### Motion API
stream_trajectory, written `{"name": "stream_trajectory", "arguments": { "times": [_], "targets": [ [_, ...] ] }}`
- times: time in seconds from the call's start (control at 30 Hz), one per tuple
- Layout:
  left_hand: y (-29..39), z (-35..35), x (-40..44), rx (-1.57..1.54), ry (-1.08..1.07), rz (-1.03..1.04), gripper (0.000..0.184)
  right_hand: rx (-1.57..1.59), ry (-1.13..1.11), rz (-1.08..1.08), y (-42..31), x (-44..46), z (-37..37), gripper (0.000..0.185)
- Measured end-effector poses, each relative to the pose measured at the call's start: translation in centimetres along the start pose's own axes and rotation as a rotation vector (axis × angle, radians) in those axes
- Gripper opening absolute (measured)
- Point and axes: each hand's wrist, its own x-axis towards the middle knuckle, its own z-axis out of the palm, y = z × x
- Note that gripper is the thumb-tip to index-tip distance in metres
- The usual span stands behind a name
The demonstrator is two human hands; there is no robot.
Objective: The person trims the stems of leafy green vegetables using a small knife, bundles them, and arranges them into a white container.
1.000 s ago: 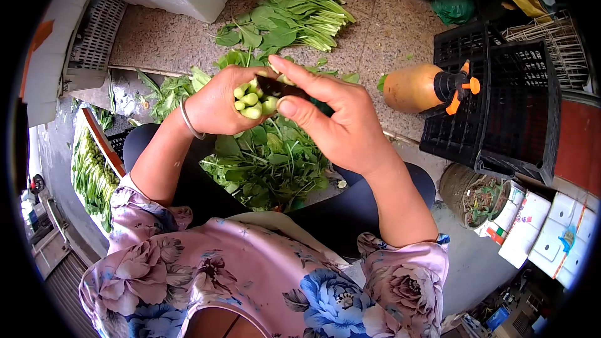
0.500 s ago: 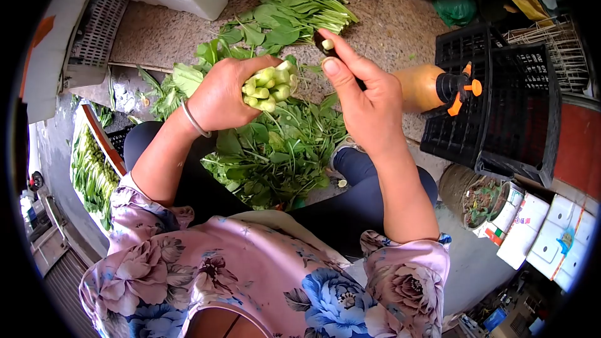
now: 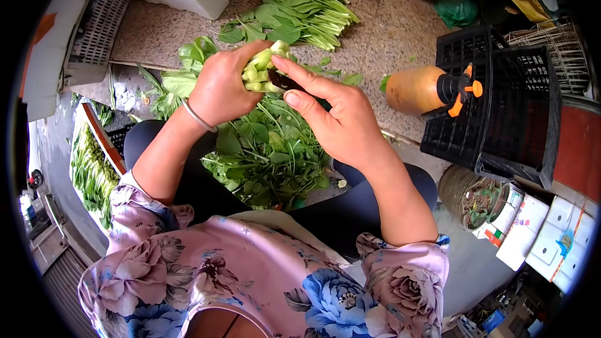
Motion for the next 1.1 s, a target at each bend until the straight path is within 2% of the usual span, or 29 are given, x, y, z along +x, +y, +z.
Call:
{"name": "stream_trajectory", "arguments": {
  "times": [0.07, 0.13, 0.23, 0.37, 0.5, 0.57, 0.63, 0.7, 0.8, 0.87, 1.1],
  "targets": [
    [0.0, 0.2, 0.0, 0.038, 0.003, -0.009, 0.035, -0.054, 0.075, -0.01, 0.3, 0.0, 0.4, 0.034],
    [0.0, 0.4, 0.1, 0.071, -0.003, -0.041, 0.044, -0.083, 0.128, -0.019, 1.0, -0.1, 0.9, 0.033],
    [0.0, 0.5, 0.1, 0.12, -0.004, -0.077, 0.035, -0.217, 0.213, 0.0, 0.9, 0.0, 1.3, 0.032],
    [0.1, 0.6, 0.4, 0.145, 0.035, -0.074, 0.035, -0.456, 0.293, 0.04, 0.4, 0.2, 1.5, 0.032],
    [0.5, 0.6, 0.6, 0.169, 0.075, -0.075, 0.036, -0.428, 0.352, 0.029, 0.5, 0.8, 1.4, 0.03],
    [0.5, 0.6, 0.5, 0.184, 0.076, -0.072, 0.036, -0.073, 0.539, -0.021, 0.1, 1.6, 0.5, 0.03],
    [0.3, 0.6, 0.6, 0.073, 0.119, -0.096, 0.036, 0.011, 0.495, -0.049, -0.3, 1.3, 0.3, 0.033],
    [0.2, 0.5, 0.7, 0.041, 0.16, -0.098, 0.036, 0.038, 0.294, -0.194, -0.4, 1.0, 0.9, 0.036],
    [0.2, 0.2, 0.6, -0.008, 0.207, -0.105, 0.037, -0.086, 0.142, -0.14, -0.3, 0.5, 1.6, 0.039],
    [0.2, 0.2, 0.5, -0.028, 0.222, -0.112, 0.039, -0.092, 0.152, -0.192, 0.0, 0.6, 1.9, 0.039],
    [0.3, 0.3, 0.6, 0.117, 0.213, -0.144, 0.045, -0.143, 0.182, -0.098, 0.0, 0.7, 2.0, 0.037]
  ]
}}
